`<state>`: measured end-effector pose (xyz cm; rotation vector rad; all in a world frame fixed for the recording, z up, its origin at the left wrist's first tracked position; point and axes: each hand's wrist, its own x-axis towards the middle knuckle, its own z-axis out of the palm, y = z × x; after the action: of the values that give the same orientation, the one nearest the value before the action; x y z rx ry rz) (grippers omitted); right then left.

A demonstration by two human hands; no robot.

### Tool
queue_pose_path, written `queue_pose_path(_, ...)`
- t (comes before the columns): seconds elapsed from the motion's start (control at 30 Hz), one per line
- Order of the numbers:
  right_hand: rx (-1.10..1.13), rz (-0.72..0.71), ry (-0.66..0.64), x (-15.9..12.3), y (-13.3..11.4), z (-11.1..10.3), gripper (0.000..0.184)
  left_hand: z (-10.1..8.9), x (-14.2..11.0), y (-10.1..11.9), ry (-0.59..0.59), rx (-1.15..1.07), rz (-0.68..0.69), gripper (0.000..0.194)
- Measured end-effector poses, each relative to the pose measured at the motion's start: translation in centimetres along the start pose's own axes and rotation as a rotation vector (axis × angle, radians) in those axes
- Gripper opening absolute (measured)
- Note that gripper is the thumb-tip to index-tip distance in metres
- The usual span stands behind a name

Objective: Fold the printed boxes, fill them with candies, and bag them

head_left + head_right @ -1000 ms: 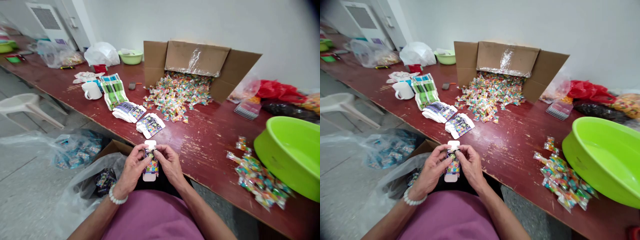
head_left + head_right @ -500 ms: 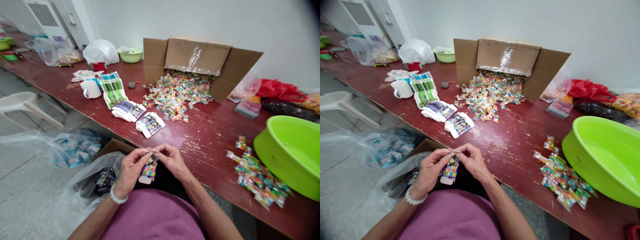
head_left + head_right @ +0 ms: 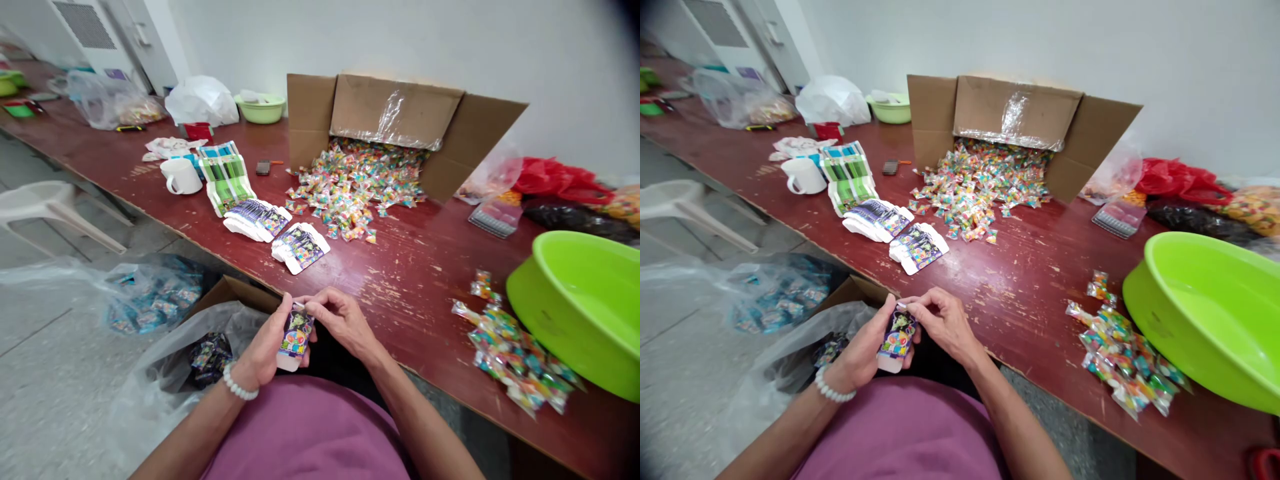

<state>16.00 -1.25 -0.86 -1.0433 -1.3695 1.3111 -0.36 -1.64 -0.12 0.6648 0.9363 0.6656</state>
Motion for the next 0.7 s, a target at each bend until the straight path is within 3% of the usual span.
queue_pose_path(0.17, -0.019, 0.103, -0.049, 0.9, -0.4, 0.0, 0.024, -0.1, 0.2, 0.0, 0.033, 0.205, 0.118, 0.074)
queue_pose_path(0.27, 0.117, 0.177, -0.082, 1.0, -0.9, 0.0, 0.024, -0.5, 0.4, -0.2, -0.007, 0.256, 0.125, 0.077)
queue_pose_path(0.4, 0.172, 0.209, -0.048, 1.0, -1.2, 0.0, 0.026, -0.8, 0.4, -0.3, 0.031, 0.333, 0.157, 0.081)
queue_pose_path(0.53, 0.088, 0.119, -0.071, 0.5, -1.2, 0.2, 0.023, -0.5, 0.3, -0.1, 0.087, 0.343, 0.159, 0.080)
queue_pose_path(0.7, -0.176, -0.168, 0.000, -0.9, 0.1, 1.4, 0.015, -0.3, 0.8, -0.6, 0.121, 0.202, 0.128, 0.073)
